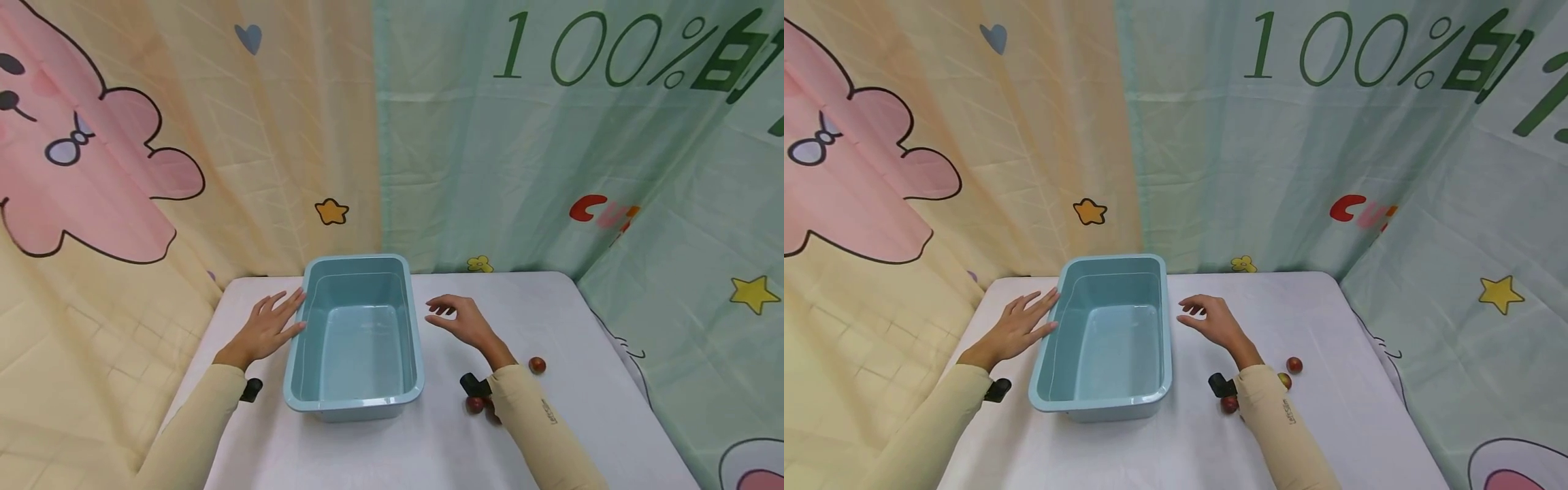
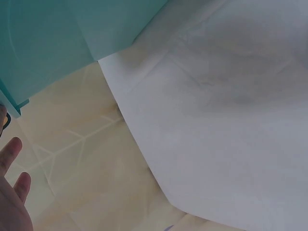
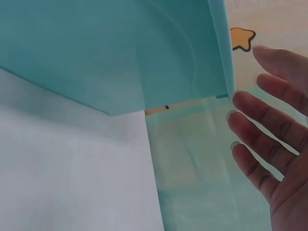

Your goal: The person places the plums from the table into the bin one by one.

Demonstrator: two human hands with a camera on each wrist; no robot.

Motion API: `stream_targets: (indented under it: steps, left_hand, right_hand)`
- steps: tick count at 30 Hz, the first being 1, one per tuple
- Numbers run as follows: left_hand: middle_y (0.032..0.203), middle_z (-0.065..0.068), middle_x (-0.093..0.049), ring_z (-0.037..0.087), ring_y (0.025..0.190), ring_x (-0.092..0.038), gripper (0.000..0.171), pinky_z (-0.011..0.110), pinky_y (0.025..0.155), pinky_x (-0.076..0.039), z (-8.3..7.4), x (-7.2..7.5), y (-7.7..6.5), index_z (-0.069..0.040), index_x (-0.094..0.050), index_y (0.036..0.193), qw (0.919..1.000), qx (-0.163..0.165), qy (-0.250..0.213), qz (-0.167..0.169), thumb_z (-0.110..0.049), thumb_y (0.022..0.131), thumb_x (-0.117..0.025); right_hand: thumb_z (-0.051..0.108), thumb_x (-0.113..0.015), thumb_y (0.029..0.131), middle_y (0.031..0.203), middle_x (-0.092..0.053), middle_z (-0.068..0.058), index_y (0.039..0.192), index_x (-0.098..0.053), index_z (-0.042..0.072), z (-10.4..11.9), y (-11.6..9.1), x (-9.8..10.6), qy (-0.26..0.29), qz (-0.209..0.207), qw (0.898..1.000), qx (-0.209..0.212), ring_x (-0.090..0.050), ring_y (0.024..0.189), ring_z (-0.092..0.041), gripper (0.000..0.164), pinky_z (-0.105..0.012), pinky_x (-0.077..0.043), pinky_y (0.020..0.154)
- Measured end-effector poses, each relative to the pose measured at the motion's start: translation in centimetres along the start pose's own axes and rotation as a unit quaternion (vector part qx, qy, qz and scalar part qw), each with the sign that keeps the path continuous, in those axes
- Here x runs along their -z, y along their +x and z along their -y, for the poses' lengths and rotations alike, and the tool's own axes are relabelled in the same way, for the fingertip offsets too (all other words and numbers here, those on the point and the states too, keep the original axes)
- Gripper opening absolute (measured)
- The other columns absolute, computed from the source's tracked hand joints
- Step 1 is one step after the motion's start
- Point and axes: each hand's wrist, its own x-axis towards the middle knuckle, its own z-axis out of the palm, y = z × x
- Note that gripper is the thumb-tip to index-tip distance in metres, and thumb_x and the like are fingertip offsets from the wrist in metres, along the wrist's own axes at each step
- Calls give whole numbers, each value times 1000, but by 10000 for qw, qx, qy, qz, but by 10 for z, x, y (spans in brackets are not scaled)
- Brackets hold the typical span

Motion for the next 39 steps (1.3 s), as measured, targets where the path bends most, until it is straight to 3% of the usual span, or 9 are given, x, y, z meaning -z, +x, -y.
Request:
stream_targets:
  steps: [6, 15, 22, 29, 39]
  left_hand:
    - [161, 8, -15, 38, 146, -7, 72, 58, 114, 3, 0, 0, 0, -13, -17, 155, 10000, 39, 29, 16, -51, 98, -39]
    - [161, 10, -15, 38, 146, -7, 72, 58, 114, 2, -1, 1, 1, -13, -17, 155, 10000, 12, 23, 33, -51, 98, -39]
    - [161, 9, -14, 38, 146, -6, 72, 58, 114, 3, -1, 0, 1, -14, -17, 155, 10000, 45, -8, 65, -51, 98, -39]
    - [161, 8, -14, 38, 146, -7, 73, 58, 114, 4, -1, -1, 0, -13, -17, 155, 10000, 82, -7, 44, -52, 97, -39]
    - [161, 10, -16, 38, 145, -8, 71, 58, 114, 2, -2, 0, 0, -12, -19, 155, 10000, 41, -4, 50, -49, 98, -41]
  right_hand:
    - [25, -72, 88, 109, -70, -8, 114, -68, 6, -11, -12, 1, 189, -7, 9998, -79, -64, 95, -26, 33, -53, -51, 86]
    - [27, -72, 88, 108, -70, -6, 114, -69, 6, -24, -33, 0, 190, -2, 9996, -221, -63, 95, -25, 33, -48, -52, 85]
    - [24, -75, 84, 104, -70, -2, 113, -69, 9, -36, -50, -6, 274, -28, 9983, -509, -62, 94, -23, 33, -53, -50, 87]
    - [25, -77, 83, 102, -69, -4, 111, -69, 11, -47, -65, -10, 451, 4, 9977, -504, -62, 96, -27, 32, -56, -48, 88]
    - [20, -78, 82, 102, -69, -1, 113, -68, 9, -61, -85, -17, 433, 128, 9929, -1100, -60, 101, -26, 35, -54, -46, 93]
